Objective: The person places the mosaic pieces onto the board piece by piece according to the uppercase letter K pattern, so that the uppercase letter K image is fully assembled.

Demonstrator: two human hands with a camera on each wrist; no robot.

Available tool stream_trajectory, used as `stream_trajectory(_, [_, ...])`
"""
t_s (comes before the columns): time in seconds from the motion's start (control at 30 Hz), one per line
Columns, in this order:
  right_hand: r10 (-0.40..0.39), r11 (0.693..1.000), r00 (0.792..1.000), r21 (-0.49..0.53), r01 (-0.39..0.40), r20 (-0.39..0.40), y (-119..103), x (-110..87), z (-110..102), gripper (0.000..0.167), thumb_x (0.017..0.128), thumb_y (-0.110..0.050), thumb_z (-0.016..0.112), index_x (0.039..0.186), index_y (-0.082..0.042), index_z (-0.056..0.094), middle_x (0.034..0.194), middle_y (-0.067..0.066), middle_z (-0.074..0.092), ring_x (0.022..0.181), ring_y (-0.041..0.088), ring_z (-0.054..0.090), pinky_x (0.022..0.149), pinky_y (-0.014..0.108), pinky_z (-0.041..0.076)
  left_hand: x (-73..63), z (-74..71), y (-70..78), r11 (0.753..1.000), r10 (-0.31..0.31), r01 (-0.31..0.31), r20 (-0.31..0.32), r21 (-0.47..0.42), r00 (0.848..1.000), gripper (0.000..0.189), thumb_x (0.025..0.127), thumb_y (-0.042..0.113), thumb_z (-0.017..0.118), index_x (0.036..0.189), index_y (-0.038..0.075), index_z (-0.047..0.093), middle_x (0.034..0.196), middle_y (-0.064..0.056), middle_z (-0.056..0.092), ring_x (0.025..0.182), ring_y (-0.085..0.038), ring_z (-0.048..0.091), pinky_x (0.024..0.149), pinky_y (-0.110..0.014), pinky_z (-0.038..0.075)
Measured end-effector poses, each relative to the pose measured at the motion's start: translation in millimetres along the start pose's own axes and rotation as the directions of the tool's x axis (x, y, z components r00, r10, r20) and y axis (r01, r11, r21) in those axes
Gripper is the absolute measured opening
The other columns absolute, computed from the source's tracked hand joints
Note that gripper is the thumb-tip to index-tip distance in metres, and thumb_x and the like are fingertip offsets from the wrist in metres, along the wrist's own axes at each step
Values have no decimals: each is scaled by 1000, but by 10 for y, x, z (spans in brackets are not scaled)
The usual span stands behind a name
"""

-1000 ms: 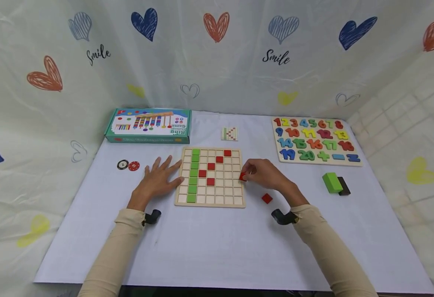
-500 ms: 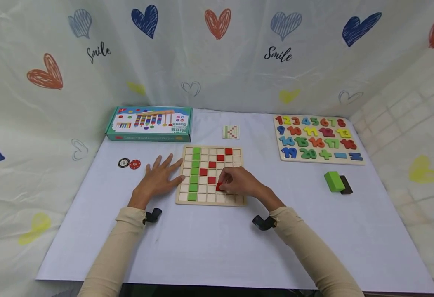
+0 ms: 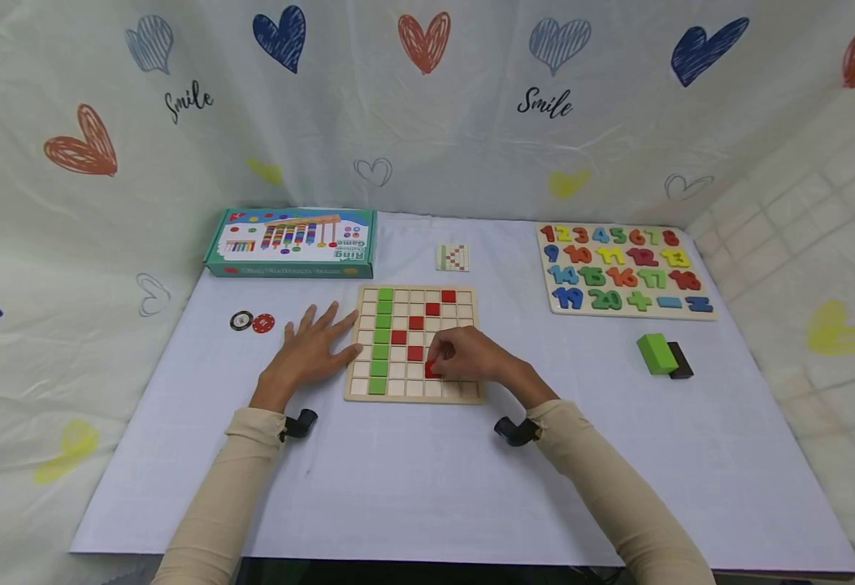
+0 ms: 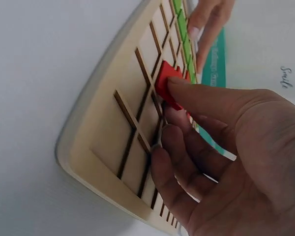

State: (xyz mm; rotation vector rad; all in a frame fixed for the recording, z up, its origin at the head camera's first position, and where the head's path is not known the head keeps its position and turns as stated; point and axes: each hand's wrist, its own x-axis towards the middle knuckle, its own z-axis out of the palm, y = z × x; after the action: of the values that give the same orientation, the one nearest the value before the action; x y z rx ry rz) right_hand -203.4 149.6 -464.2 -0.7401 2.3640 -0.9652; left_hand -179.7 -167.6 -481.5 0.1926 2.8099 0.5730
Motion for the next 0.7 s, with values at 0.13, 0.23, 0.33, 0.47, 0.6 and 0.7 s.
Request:
stream_trajectory(0.13, [-12,1000,1000,-28,11,-13,-3,-12,34,7,94,-18,83,98,-14,77,88,-4,71,84,16,61,75,31,54,-3,14,-1,1000,-2,2,6,0,1000,72,105,54,58,168,31,32,179,-9,14,164,-45,0,124,-76,4])
stream_trajectory(0.23, [-27,997,999,-78,24,-35,-5,-30,47,10,93,-23,85,98,-17,79,87,-6,69,84,15,60,73,31,52,-4,19,-4,1000,-6,6,7,1,1000,72,105,55,58,168,31,32,179,-9,14,164,-45,0,125,-76,3])
stream_trajectory(0.33, [-49,992,998,-120,42,-49,0,-45,56,14,91,-25,87,101,-17,80,87,-7,69,83,15,58,72,30,51,-14,15,-5,1000,-10,10,10,0,1000,72,105,55,58,168,32,32,179,-9,14,164,-44,-1,125,-76,3])
stream_trajectory(0.47, [-82,986,994,-153,70,-69,12,-60,58,19,89,-25,88,104,-16,82,89,-7,69,83,14,59,73,30,52,-17,8,-5,1000,-5,5,9,-6,1000,72,105,56,57,168,31,31,179,-9,13,164,-44,-1,125,-76,3])
stream_trajectory(0.6, [-92,983,993,-163,78,-78,26,-55,55,20,89,-25,89,106,-16,83,91,-7,70,83,13,59,73,29,52,-5,9,-12,1000,-2,2,3,-4,1000,73,105,56,56,168,31,31,179,-9,14,164,-44,0,124,-76,3])
stream_trajectory(0.7, [-91,982,993,-171,77,-77,28,-44,55,20,89,-26,89,106,-16,84,90,-7,69,83,13,58,72,29,51,4,12,-19,1000,-4,4,3,-1,1000,73,105,56,56,168,32,31,179,-9,14,164,-44,0,124,-76,3])
